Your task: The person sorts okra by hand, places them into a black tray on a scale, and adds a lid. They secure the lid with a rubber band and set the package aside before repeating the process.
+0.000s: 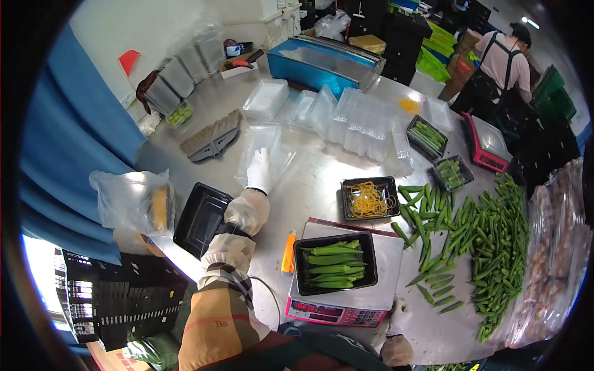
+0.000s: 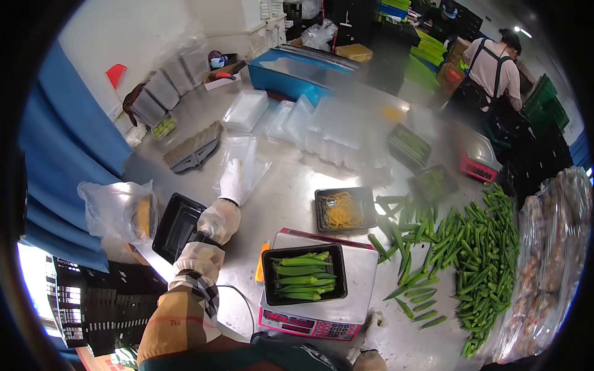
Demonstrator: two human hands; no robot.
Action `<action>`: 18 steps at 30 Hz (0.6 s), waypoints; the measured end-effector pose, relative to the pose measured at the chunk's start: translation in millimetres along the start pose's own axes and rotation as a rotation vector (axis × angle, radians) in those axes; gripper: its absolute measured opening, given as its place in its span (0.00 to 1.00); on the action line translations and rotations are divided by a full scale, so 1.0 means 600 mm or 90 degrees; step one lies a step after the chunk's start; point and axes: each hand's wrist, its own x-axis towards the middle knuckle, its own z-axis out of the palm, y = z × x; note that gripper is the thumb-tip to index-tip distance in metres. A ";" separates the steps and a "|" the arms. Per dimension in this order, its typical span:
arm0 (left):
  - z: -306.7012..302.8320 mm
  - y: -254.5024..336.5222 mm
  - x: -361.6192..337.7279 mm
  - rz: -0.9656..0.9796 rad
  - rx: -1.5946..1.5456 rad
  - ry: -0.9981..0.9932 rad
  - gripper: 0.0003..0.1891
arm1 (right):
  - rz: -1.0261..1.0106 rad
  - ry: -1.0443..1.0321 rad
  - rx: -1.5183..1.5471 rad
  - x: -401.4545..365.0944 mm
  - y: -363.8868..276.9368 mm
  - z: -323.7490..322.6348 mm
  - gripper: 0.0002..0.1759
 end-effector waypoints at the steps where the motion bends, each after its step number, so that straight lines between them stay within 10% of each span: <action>1: -0.018 0.005 0.007 0.042 -0.006 0.060 0.07 | -0.012 -0.007 0.001 0.001 0.000 0.001 0.08; 6: -0.085 0.042 0.029 -0.086 -0.469 0.149 0.06 | 0.060 0.017 0.044 -0.015 -0.050 -0.006 0.11; 8: -0.141 0.075 0.031 -0.143 -0.781 0.095 0.06 | -0.120 0.066 0.028 0.001 -0.076 -0.021 0.11; 13: -0.275 0.137 -0.022 -0.205 -0.886 -0.286 0.08 | -0.324 0.038 0.091 -0.032 -0.305 0.002 0.09; 18: -0.350 0.247 -0.121 -0.148 -0.877 -0.675 0.07 | -0.403 -0.359 0.201 -0.145 -0.504 0.064 0.33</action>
